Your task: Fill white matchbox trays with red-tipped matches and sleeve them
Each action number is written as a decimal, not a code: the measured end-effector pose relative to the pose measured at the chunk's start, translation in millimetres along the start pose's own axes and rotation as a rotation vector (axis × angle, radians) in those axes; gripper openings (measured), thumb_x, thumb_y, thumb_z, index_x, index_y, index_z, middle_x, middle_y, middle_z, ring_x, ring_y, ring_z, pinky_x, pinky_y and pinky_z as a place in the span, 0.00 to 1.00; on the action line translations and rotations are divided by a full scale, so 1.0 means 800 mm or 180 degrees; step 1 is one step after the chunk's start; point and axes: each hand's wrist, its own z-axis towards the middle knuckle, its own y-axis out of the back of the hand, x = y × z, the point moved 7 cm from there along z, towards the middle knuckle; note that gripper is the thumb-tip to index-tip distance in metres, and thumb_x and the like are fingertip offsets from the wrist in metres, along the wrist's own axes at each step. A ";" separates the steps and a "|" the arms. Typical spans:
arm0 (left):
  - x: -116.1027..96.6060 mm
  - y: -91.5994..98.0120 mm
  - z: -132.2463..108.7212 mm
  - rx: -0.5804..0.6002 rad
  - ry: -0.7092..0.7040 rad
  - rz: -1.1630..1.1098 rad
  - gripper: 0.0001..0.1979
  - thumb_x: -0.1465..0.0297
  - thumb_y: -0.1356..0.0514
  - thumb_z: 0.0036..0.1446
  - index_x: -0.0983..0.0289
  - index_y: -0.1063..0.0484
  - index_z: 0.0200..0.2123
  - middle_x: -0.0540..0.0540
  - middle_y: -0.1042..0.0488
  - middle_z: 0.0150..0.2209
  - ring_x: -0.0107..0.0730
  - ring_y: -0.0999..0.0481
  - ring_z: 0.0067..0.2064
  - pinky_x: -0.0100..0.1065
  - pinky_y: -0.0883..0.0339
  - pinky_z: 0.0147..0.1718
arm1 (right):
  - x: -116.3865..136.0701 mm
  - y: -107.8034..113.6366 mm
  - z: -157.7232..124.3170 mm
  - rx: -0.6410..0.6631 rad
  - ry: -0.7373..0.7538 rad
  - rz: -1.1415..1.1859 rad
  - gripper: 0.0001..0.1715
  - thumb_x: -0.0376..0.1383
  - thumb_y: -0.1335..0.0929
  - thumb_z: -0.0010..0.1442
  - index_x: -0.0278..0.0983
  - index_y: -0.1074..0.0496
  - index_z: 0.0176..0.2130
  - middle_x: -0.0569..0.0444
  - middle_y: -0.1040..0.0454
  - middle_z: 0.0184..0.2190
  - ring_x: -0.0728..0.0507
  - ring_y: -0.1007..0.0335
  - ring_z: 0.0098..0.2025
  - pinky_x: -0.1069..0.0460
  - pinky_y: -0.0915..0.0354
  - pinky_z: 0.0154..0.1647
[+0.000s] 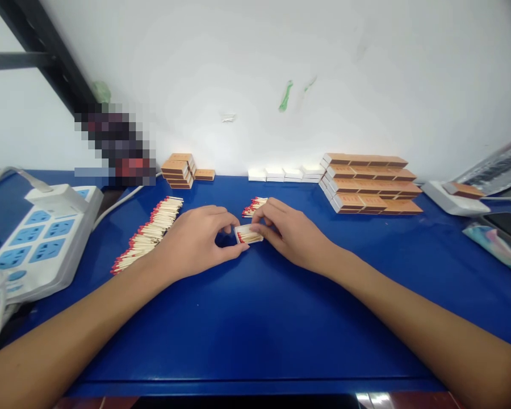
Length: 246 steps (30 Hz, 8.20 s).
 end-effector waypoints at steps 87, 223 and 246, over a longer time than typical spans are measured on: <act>-0.010 -0.007 -0.003 0.0343 -0.0219 -0.0340 0.12 0.59 0.32 0.62 0.60 0.20 0.42 0.51 0.22 0.36 0.34 0.23 0.38 0.34 0.34 0.37 | -0.031 -0.006 -0.002 0.0207 -0.0151 -0.0085 0.05 0.37 0.33 0.73 0.39 0.29 0.41 0.52 0.32 0.42 0.46 0.34 0.35 0.50 0.39 0.38; -0.004 -0.006 -0.002 0.0290 -0.0114 -0.0157 0.13 0.57 0.32 0.62 0.60 0.20 0.42 0.52 0.21 0.38 0.37 0.22 0.39 0.36 0.33 0.38 | -0.046 -0.007 0.007 0.0139 -0.0162 -0.0060 0.04 0.34 0.32 0.71 0.38 0.28 0.41 0.53 0.30 0.39 0.46 0.36 0.34 0.51 0.41 0.37; -0.003 -0.006 0.001 0.0303 -0.0037 -0.0166 0.13 0.57 0.31 0.61 0.60 0.20 0.42 0.51 0.21 0.37 0.36 0.22 0.38 0.35 0.33 0.37 | -0.043 0.015 0.002 -0.0113 -0.0188 -0.0282 0.03 0.35 0.32 0.70 0.38 0.27 0.41 0.53 0.31 0.36 0.46 0.38 0.32 0.50 0.42 0.36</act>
